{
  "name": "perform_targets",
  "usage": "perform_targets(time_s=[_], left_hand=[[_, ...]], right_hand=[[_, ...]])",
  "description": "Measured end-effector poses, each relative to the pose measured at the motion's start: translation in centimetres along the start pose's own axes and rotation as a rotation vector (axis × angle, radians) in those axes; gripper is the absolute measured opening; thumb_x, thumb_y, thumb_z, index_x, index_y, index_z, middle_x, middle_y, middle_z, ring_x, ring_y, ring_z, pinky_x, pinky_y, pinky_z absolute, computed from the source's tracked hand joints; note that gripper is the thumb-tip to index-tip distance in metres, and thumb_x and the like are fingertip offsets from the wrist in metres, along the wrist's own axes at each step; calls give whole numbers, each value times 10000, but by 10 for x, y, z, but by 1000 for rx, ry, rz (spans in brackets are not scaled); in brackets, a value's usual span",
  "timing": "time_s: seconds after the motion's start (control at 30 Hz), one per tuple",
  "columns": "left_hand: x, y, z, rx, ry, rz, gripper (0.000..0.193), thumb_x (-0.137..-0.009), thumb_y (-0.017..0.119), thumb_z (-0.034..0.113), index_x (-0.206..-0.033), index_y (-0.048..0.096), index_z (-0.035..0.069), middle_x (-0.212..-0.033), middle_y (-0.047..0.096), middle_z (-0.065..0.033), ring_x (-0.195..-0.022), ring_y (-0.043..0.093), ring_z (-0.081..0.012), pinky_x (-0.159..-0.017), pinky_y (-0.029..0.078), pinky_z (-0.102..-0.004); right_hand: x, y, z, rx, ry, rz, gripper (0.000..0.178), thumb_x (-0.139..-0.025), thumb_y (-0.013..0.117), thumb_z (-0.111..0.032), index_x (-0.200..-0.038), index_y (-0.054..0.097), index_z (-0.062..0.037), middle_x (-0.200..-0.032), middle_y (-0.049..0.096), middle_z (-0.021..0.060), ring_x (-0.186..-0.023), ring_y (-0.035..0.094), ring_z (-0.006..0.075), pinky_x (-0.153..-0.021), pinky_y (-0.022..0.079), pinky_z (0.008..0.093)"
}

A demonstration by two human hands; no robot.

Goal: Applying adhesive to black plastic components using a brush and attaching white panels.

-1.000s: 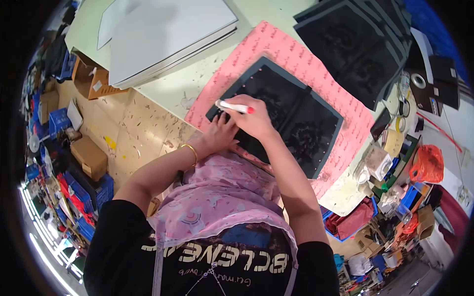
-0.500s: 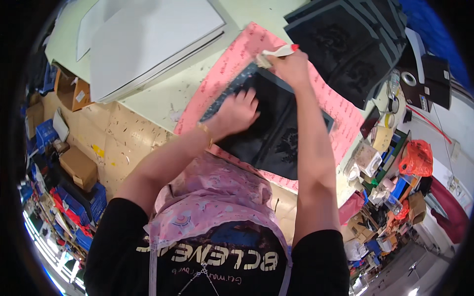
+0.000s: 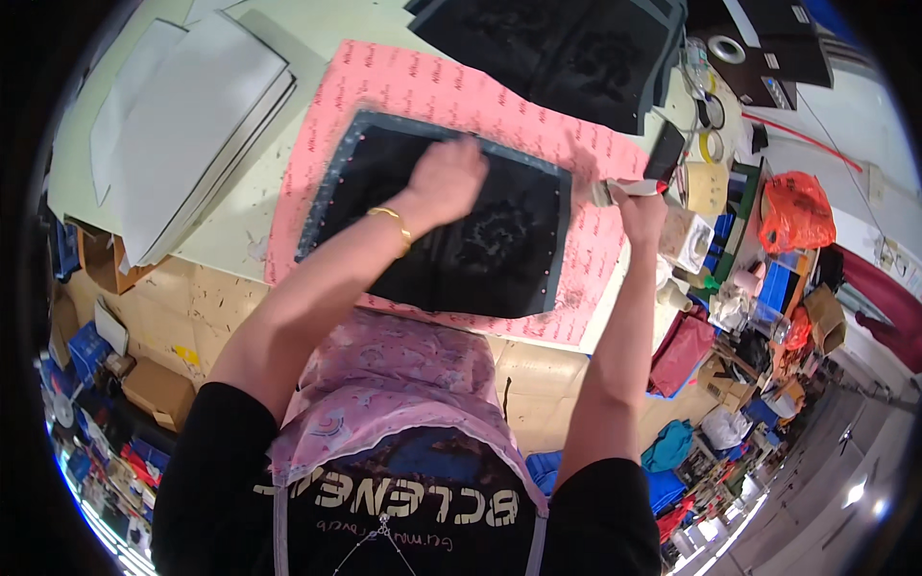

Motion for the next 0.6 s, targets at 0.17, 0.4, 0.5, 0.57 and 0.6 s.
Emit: perform_targets(time_s=[0.17,0.4,0.5,0.57,0.6], left_hand=[[-22,19,109,175,322,-73,371,-900,519,215,-1251,638,214,-1423,433,-162,-1198,465,-354,-933,371,-457],[-18,26,88,214,294,-116,401,-878,572,253,-1273,620,207,-1472,399,-164,-1252,451,-360,-970,364,-475],[3,15,43,281,273,-30,363,-844,633,244,-1197,624,161,-1428,433,-150,-1233,470,-340,-952,400,-429],[33,-18,-10,254,231,-129,328,-804,688,219,-1107,610,119,-1391,448,-134,-1217,475,-307,-949,423,-383],[54,-32,-32,230,209,-256,321,-788,709,207,-1069,596,102,-1377,451,-121,-1206,478,-292,-954,431,-363]], right_hand=[[47,29,-13,82,38,124,255,-828,724,-263,-935,758,-34,-802,734,92,-656,647,239,-629,502,328],[227,18,31,67,170,-84,198,-829,727,-164,-934,740,3,-795,721,89,-659,632,205,-627,496,297],[254,4,20,-13,260,-128,186,-847,725,-136,-949,737,19,-804,716,76,-678,616,168,-636,480,271],[246,8,-7,-211,245,-132,172,-842,716,-95,-981,735,4,-850,713,88,-693,625,180,-637,485,269],[242,14,-28,-366,227,-116,184,-830,711,-73,-1002,733,-11,-883,711,104,-697,635,190,-631,491,272]])
Point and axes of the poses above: each hand's wrist, its own x-axis away from the middle knuckle, its own y-axis out of the palm, z = x × y, the point moved 1 cm from there along -x, towards the middle knuckle
